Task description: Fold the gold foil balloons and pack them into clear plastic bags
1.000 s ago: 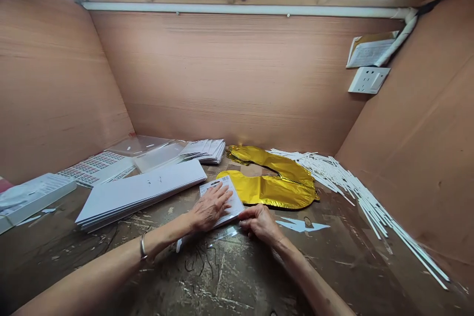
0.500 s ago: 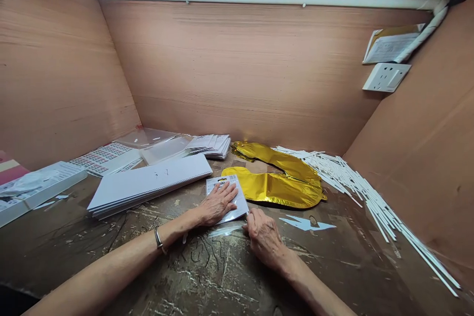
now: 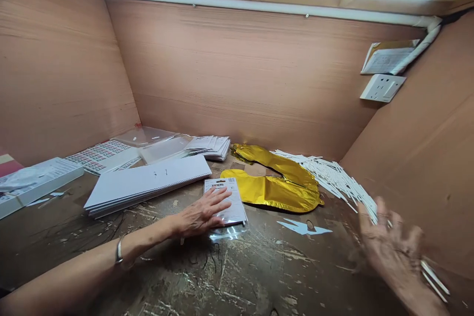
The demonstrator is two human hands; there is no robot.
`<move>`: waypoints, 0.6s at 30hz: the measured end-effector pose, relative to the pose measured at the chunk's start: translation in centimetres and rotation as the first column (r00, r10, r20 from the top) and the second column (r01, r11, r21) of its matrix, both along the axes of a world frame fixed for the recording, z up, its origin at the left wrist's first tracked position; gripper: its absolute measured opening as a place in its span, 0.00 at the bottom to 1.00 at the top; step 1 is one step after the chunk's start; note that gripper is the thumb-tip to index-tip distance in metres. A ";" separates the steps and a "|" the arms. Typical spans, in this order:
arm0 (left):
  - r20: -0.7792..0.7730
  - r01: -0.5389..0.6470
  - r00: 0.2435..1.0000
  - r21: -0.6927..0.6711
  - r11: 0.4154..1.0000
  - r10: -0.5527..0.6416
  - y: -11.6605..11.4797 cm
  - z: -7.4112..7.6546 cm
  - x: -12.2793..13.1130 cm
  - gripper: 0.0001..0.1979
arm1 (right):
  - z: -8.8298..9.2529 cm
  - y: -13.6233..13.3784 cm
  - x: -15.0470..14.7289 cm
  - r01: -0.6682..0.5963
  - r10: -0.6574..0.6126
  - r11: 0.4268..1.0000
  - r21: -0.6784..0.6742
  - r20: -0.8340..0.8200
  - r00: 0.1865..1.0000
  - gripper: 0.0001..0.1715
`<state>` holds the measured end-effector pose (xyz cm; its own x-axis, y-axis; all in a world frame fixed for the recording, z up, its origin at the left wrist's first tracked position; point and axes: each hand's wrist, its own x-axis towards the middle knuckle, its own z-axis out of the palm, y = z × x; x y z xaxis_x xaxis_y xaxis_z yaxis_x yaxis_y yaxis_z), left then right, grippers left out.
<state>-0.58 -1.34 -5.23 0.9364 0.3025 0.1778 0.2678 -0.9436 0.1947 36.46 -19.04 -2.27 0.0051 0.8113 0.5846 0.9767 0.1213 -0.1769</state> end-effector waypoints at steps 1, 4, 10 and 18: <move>-0.009 0.028 1.000 -0.012 1.000 -0.028 -0.6 0.3 -0.7 0.23 | -0.8 0.6 -0.8 0.022 -0.022 1.000 0.010 0.047 0.999 0.17; -0.038 0.053 0.998 -0.062 0.997 -0.056 -2.1 0.4 -2.2 0.23 | -2.9 3.0 -6.3 -0.036 0.052 0.995 -0.096 0.169 0.984 0.14; -0.041 0.039 0.998 -0.123 0.992 -0.044 -2.4 -1.1 -2.6 0.27 | -4.8 7.8 -15.7 -0.219 0.274 0.945 -0.243 0.222 0.936 0.12; 0.005 0.073 0.997 -0.230 0.971 -0.073 -2.1 -1.0 -3.0 0.34 | -5.2 9.1 -13.0 -0.196 0.228 0.936 -0.291 0.078 0.971 0.13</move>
<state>-3.54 -3.42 -6.20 0.9579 0.2657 0.1086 0.2009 -0.8908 0.4075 23.44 -9.89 -7.51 -0.2357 0.9172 0.3213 0.9489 0.2886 -0.1276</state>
